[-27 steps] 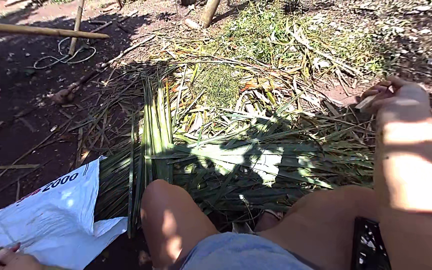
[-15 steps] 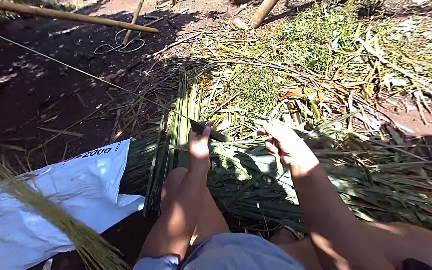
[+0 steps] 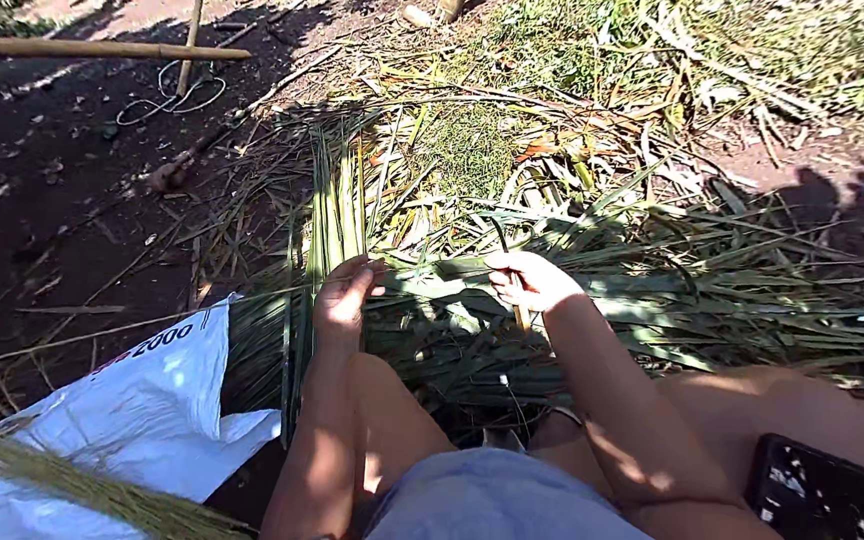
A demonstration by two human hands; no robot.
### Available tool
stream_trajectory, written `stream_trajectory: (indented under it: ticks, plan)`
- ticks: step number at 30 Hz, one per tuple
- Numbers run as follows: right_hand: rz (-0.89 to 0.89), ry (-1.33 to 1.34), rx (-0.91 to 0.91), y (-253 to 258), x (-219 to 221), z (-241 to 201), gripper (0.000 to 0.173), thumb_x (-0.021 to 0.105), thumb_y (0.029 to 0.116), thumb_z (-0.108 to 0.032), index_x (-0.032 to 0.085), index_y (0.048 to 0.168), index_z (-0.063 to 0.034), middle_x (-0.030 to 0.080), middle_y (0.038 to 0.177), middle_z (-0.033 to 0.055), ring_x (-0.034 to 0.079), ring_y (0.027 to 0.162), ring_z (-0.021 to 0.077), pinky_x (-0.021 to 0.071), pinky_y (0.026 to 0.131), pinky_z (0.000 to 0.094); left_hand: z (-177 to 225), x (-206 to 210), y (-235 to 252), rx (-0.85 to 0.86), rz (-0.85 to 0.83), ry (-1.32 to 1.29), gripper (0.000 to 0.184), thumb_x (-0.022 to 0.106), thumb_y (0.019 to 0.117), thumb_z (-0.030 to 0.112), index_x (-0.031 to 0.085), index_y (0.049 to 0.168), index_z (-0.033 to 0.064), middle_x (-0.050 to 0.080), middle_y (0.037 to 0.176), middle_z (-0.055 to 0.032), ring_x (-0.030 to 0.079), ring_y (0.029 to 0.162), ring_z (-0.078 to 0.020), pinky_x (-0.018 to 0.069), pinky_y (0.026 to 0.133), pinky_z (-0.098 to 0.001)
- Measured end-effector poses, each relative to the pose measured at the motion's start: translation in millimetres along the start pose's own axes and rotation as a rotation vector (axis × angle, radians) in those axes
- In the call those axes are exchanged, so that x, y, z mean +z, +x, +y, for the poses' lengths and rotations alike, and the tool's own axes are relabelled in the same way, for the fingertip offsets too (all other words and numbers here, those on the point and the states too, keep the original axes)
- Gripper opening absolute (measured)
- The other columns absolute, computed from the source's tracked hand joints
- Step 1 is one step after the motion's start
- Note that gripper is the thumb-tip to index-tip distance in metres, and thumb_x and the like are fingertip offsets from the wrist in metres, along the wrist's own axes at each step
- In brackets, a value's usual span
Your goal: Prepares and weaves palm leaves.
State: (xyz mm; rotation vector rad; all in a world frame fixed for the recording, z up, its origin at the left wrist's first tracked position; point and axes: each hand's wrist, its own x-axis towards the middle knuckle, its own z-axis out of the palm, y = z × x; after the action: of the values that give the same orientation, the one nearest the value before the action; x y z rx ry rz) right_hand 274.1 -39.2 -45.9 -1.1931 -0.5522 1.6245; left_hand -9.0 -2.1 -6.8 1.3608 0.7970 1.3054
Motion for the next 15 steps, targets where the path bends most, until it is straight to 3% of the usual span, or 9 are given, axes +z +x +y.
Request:
stream_trajectory:
  ticks: [2,3,4,6,7,8,11,15]
  plan:
    - [0.212,-0.102,-0.124,7,3,7,0.015,0.05,0.1084,-0.026,0.058,0.112,-0.0143,0.05,0.065,-0.0043,0.041,0.044,0.0028,0.0391,0.041,0.0179,-4,0,-3,-0.013,-0.006,0.119,0.018,0.059,0.0998,0.002,0.072,0.112,-0.0001,0.077,0.106,-0.0079,0.075,0.092,-0.017,0.0628,0.083,-0.0332]
    - [0.346,-0.252,-0.206,9,5,14,0.029,0.05,0.1087,-0.03,0.054,0.131,-0.0119,0.051,0.073,0.0001,0.044,0.05,0.007,0.0433,0.046,0.023,-8,3,-4,-0.008,0.04,0.16,0.016,0.061,0.0992,0.002,0.073,0.109,-0.001,0.077,0.104,-0.0083,0.075,0.091,-0.0168,0.063,0.083,-0.0333]
    - [0.479,-0.416,-0.286,10,9,22,0.039,0.047,0.1097,-0.033,0.051,0.14,-0.0084,0.056,0.08,0.0073,0.05,0.056,0.0145,0.0474,0.054,0.0327,-13,7,-6,-0.002,0.099,0.19,0.016,0.061,0.0991,0.002,0.073,0.108,-0.0015,0.077,0.101,-0.008,0.075,0.089,-0.0159,0.0627,0.083,-0.0326]
    - [0.603,-0.67,-0.424,5,30,34,0.043,0.038,0.1121,-0.032,0.051,0.138,-0.0008,0.065,0.096,0.0206,0.065,0.078,0.0316,0.0543,0.073,0.0525,-22,16,-10,-0.012,0.211,0.214,0.016,0.06,0.0995,0.002,0.073,0.108,-0.0034,0.077,0.099,-0.0082,0.075,0.088,-0.0141,0.0626,0.083,-0.0312]
    - [0.554,-0.752,-0.409,-3,46,36,0.043,0.038,0.1124,-0.03,0.051,0.139,0.0006,0.066,0.112,0.0249,0.067,0.097,0.0378,0.0531,0.087,0.0585,-26,21,-12,-0.022,0.256,0.211,0.017,0.06,0.0995,0.002,0.072,0.108,-0.0043,0.077,0.099,-0.0085,0.075,0.088,-0.0136,0.0623,0.083,-0.0306]
    - [0.454,-0.825,-0.375,-9,61,40,0.043,0.037,0.1123,-0.03,0.051,0.138,0.0016,0.064,0.119,0.0259,0.066,0.104,0.0391,0.0518,0.092,0.059,-29,27,-15,-0.036,0.286,0.203,0.017,0.059,0.0998,0.003,0.072,0.107,-0.0045,0.077,0.099,-0.0087,0.075,0.088,-0.0134,0.0617,0.083,-0.0303]
    - [0.208,-1.016,-0.348,-16,92,56,0.041,0.04,0.1111,-0.029,0.057,0.128,0.0039,0.064,0.116,0.0236,0.067,0.102,0.0371,0.0537,0.09,0.0549,-34,40,-23,-0.071,0.309,0.165,0.018,0.057,0.1004,0.002,0.073,0.105,-0.005,0.076,0.101,-0.0096,0.074,0.089,-0.0142,0.0609,0.085,-0.0305]
    - [0.178,-1.246,-0.246,-5,91,48,0.042,0.036,0.1127,-0.029,0.058,0.132,0.0004,0.065,0.125,0.0228,0.067,0.11,0.0408,0.0526,0.092,0.0597,-35,39,-30,-0.009,0.298,0.103,0.016,0.058,0.099,-0.001,0.072,0.104,-0.0044,0.077,0.102,-0.0078,0.075,0.091,-0.0147,0.0619,0.087,-0.0316]
